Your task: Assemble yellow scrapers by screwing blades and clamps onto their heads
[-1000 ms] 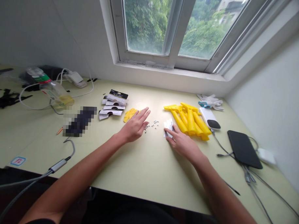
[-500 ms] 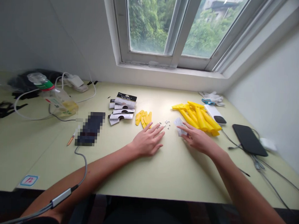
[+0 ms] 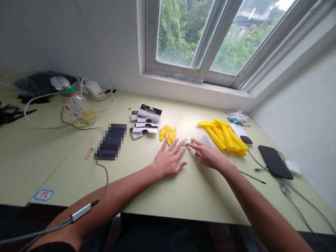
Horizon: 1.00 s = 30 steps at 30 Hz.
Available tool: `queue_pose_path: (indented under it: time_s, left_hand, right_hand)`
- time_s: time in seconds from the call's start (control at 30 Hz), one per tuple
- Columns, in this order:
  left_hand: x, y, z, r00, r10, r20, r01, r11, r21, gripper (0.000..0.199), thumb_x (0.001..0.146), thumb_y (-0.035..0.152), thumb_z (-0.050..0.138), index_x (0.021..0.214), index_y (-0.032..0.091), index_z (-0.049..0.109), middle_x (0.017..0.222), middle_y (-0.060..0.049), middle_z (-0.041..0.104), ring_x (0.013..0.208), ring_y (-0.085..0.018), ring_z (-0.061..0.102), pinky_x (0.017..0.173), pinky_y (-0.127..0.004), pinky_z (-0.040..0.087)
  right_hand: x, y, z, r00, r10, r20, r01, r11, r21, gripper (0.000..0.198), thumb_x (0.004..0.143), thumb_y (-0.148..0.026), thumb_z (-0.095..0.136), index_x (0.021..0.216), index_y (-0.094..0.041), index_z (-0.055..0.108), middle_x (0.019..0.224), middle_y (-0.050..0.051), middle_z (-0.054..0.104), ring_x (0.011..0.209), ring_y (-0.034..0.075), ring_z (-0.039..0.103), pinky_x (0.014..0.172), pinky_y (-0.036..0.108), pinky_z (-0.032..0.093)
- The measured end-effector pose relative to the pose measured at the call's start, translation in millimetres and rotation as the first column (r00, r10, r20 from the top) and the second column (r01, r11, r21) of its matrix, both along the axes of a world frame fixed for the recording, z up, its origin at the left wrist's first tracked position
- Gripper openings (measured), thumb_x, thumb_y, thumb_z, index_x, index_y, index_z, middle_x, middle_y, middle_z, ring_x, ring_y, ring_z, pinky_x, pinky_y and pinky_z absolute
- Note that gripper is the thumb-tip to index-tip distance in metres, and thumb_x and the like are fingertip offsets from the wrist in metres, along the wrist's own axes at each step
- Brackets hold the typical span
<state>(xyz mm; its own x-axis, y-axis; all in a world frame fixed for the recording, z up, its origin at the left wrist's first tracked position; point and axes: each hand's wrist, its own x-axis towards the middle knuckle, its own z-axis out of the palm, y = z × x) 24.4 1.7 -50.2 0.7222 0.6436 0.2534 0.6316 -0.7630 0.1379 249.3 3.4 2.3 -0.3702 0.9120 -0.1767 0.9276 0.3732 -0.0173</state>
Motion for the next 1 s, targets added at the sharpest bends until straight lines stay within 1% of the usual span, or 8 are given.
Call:
queue_pose_path:
  time_s: [0.27, 0.4, 0.5, 0.6, 0.7, 0.8, 0.9, 1.0]
  left_hand:
    - [3.9, 4.6, -5.5, 1.000, 0.025, -0.009, -0.025, 0.998, -0.054, 0.067, 0.098, 0.061, 0.021, 0.152, 0.024, 0.033, 0.162, -0.007, 0.022, 0.151, -0.028, 0.011, 0.119, -0.061, -0.003]
    - [3.8, 6.8, 1.3, 0.998, -0.039, -0.045, 0.037, 0.998, -0.055, 0.064, 0.100, 0.057, 0.021, 0.154, 0.023, 0.028, 0.162, -0.006, 0.021, 0.151, -0.027, 0.011, 0.119, -0.061, 0.000]
    - [8.2, 2.8, 5.0, 0.993, -0.095, -0.074, 0.091, 0.994, -0.055, 0.064, 0.100, 0.055, 0.021, 0.154, 0.021, 0.027, 0.162, -0.008, 0.019, 0.152, -0.026, 0.011, 0.121, -0.057, 0.005]
    - [17.4, -2.3, 4.6, 0.984, -0.150, -0.099, 0.142, 0.986, -0.082, 0.067, 0.100, 0.058, 0.020, 0.154, 0.020, 0.026, 0.163, -0.007, 0.017, 0.151, -0.027, 0.011, 0.121, -0.055, 0.007]
    - [27.2, -3.3, 2.8, 0.988, -0.118, -0.104, 0.107, 0.988, -0.113, 0.069, 0.099, 0.061, 0.020, 0.156, 0.022, 0.022, 0.163, -0.005, 0.014, 0.152, -0.028, 0.008, 0.121, -0.058, 0.004]
    - [32.2, -0.9, 1.7, 0.990, -0.076, -0.115, 0.059, 0.987, -0.149, 0.073, 0.098, 0.063, 0.017, 0.156, 0.019, 0.021, 0.163, -0.005, 0.013, 0.152, -0.027, 0.008, 0.121, -0.059, 0.002]
    - [32.5, 2.5, 1.7, 0.991, -0.047, -0.126, 0.027, 0.987, -0.157, 0.075, 0.098, 0.064, 0.016, 0.156, 0.018, 0.020, 0.162, -0.006, 0.014, 0.152, -0.026, 0.009, 0.121, -0.059, 0.003]
    - [33.3, 7.3, 2.6, 0.990, -0.034, -0.140, 0.013, 0.989, -0.145, 0.075, 0.098, 0.063, 0.017, 0.157, 0.017, 0.018, 0.162, -0.008, 0.015, 0.151, -0.026, 0.011, 0.121, -0.057, 0.004]
  right_hand:
    - [7.7, 7.0, 4.2, 0.998, -0.027, 0.065, 0.025, 0.999, 0.025, 0.060, 0.086, -0.015, 0.044, 0.144, -0.027, 0.049, 0.153, 0.014, 0.042, 0.112, 0.030, 0.066, 0.091, 0.042, 0.053]
    - [13.7, 10.4, 2.1, 0.999, -0.049, 0.021, 0.048, 0.998, 0.049, 0.060, 0.085, -0.013, 0.044, 0.144, -0.024, 0.049, 0.150, 0.015, 0.046, 0.115, 0.029, 0.064, 0.094, 0.040, 0.050]
    - [22.5, 2.0, 0.8, 0.996, -0.087, -0.036, 0.089, 0.993, 0.082, 0.060, 0.087, -0.015, 0.042, 0.146, -0.027, 0.046, 0.146, 0.010, 0.050, 0.115, 0.028, 0.063, 0.091, 0.038, 0.051]
    - [32.6, -10.8, 1.2, 0.993, -0.098, -0.073, 0.105, 0.988, 0.109, 0.059, 0.087, -0.015, 0.043, 0.144, -0.029, 0.048, 0.145, 0.008, 0.052, 0.111, 0.026, 0.064, 0.089, 0.037, 0.052]
    - [38.4, -21.1, 1.3, 0.991, -0.105, -0.077, 0.114, 0.987, 0.115, 0.060, 0.085, -0.013, 0.044, 0.142, -0.031, 0.050, 0.148, 0.006, 0.049, 0.111, 0.026, 0.065, 0.087, 0.037, 0.053]
    - [35.9, -25.9, -0.1, 0.994, -0.063, -0.089, 0.074, 0.990, 0.116, 0.063, 0.084, -0.013, 0.044, 0.144, -0.032, 0.047, 0.150, 0.004, 0.048, 0.112, 0.026, 0.065, 0.086, 0.036, 0.053]
    - [27.4, -26.7, -2.1, 0.994, -0.008, -0.107, 0.019, 0.995, 0.101, 0.056, 0.087, -0.021, 0.046, 0.143, -0.026, 0.047, 0.148, 0.008, 0.050, 0.111, 0.026, 0.066, 0.089, 0.036, 0.052]
    - [19.4, -24.8, -4.6, 0.993, -0.004, -0.119, 0.013, 0.997, 0.070, 0.046, 0.090, -0.033, 0.048, 0.135, -0.022, 0.053, 0.136, 0.011, 0.059, 0.109, 0.026, 0.066, 0.091, 0.035, 0.050]
